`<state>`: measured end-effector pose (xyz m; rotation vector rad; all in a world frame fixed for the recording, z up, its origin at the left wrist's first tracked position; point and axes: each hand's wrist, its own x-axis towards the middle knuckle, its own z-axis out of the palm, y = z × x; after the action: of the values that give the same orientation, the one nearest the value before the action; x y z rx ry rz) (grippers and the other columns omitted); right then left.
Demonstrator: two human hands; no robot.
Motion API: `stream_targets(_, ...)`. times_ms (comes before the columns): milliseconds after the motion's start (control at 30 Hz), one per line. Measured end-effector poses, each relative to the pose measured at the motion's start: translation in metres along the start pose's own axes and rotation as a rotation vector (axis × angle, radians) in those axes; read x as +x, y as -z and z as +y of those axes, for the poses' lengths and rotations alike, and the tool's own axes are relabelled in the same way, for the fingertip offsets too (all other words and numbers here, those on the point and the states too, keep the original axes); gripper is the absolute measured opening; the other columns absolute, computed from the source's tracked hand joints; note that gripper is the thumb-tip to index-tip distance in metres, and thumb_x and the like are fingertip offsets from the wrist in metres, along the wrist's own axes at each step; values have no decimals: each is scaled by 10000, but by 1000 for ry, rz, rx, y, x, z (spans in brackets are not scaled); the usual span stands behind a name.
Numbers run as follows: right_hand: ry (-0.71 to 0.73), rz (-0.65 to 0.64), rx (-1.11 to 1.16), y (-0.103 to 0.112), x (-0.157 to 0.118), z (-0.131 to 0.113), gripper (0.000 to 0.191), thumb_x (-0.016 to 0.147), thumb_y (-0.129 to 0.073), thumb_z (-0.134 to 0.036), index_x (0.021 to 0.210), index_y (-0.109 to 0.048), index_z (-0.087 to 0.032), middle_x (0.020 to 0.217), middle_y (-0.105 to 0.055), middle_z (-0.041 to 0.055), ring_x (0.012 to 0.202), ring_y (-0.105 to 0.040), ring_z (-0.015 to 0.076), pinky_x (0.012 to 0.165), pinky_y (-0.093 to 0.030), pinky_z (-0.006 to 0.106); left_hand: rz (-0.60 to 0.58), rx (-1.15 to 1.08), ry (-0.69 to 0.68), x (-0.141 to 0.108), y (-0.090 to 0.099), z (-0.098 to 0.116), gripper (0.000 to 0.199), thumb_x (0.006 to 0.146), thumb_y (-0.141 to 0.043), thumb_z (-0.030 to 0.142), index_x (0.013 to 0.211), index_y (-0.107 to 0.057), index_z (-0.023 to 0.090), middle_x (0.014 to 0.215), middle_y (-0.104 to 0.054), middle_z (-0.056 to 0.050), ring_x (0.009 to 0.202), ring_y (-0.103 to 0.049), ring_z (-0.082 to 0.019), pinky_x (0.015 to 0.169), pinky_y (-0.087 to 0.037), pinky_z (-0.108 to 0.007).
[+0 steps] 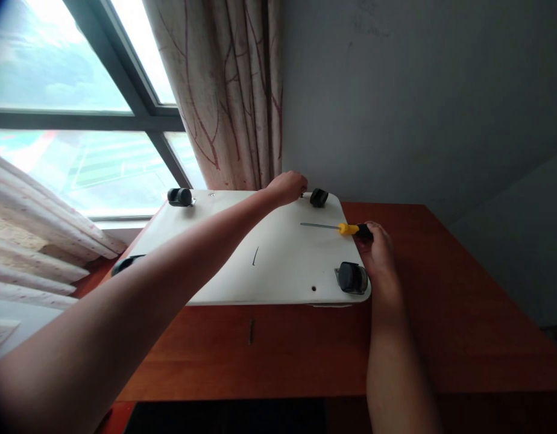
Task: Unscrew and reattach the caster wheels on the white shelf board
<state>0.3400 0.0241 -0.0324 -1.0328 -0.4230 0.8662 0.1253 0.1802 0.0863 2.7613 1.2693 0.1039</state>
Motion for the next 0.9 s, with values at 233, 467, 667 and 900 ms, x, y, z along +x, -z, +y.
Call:
stream_targets(233, 6, -10, 6, -2, -1, 1, 145, 733, -703, -282, 822, -638, -187, 775, -652, -19, 678, -592, 111, 532, -474, 209, 10, 20, -19, 2, -4, 6, 304, 852, -628, 137, 1133, -742, 120, 1126, -707, -169, 1030, -668, -272, 854, -507, -307)
stream_targets(467, 0, -2, -2, -3, 0, 2, 150, 748, -688, -293, 837, -621, -192, 752, -637, -20, 622, -567, 105, 495, -454, 206, 143, -10, 12, 1, 15, 8, 298, 962, -528, 220, 1143, -741, 117, 1109, -705, -173, 1012, -667, -269, 856, -503, -343)
stream_targets(667, 5, -12, -5, -3, -2, 1, 135, 734, -688, -277, 822, -631, -192, 772, -640, -20, 652, -581, 112, 515, -483, 211, 356, -125, -7, -47, 64, 24, 236, 922, -552, 185, 1023, -763, 156, 985, -738, -90, 930, -673, -219, 834, -499, -315)
stream_targets(900, 10, -34, -2, -3, -3, -1, 161, 729, -713, -287, 827, -624, -195, 767, -635, -28, 672, -595, 113, 564, -510, 218, 432, -595, -136, -234, 42, 50, 181, 960, -572, 237, 1006, -739, 186, 900, -741, -47, 726, -674, -135, 676, -545, -234)
